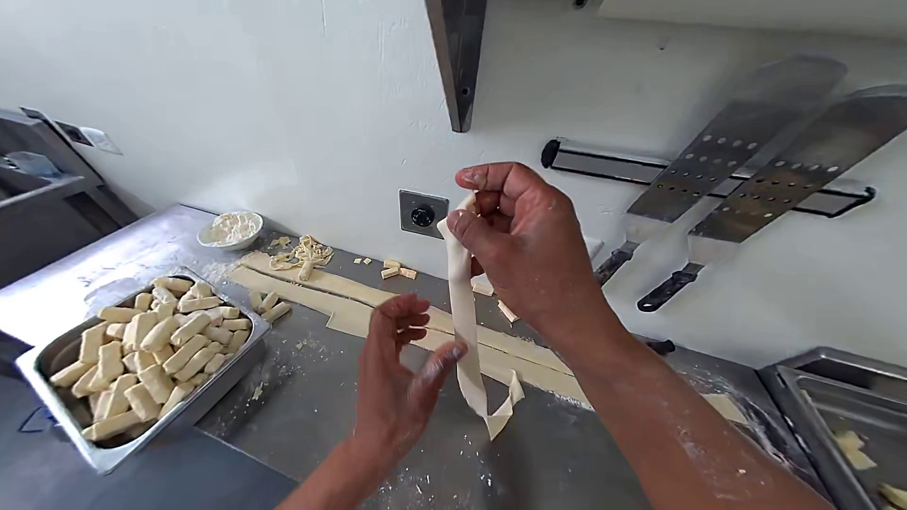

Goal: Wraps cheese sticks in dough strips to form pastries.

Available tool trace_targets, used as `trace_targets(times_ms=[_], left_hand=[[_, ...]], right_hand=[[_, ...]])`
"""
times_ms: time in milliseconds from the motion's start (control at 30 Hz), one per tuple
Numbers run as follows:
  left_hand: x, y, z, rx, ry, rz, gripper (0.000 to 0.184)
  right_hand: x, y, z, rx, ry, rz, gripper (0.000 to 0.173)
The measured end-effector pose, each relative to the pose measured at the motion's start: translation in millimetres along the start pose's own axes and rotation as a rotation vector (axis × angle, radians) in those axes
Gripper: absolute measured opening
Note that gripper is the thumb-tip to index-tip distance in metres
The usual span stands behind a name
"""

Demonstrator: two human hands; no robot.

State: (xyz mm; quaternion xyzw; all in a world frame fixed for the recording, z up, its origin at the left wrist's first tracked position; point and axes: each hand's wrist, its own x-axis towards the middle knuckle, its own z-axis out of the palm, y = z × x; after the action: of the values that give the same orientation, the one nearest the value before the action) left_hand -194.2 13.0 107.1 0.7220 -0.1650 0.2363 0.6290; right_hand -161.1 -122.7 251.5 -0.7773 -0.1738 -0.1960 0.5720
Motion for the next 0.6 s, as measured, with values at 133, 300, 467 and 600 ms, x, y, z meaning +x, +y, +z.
trace_targets(times_ms=[133,300,467,600], left_hand=[[-14.5,-9.0,-4.1,-0.136,-0.051,-0.138,0.065],[9.6,0.8,-46.7,-0.474,0.080,-0.490,0.022],[44.4,5.6,-126.7,-0.686,0.259,-0.708,0.034],[61.8,-20.5,-167.1,-0.637,0.424,-0.800,0.034]], right_hand=[[4.2,-15.1,47.3,-0.082,-0.084,-0.103,0.036],[30.7,1.4,111.3,0.031,-0.376,-0.064,0.055],[-16.1,120.5,97.9,0.186,-0.993,0.312,0.038],[-71.2,187.1,86.0,-0.094,-1.283,0.540,0.027]])
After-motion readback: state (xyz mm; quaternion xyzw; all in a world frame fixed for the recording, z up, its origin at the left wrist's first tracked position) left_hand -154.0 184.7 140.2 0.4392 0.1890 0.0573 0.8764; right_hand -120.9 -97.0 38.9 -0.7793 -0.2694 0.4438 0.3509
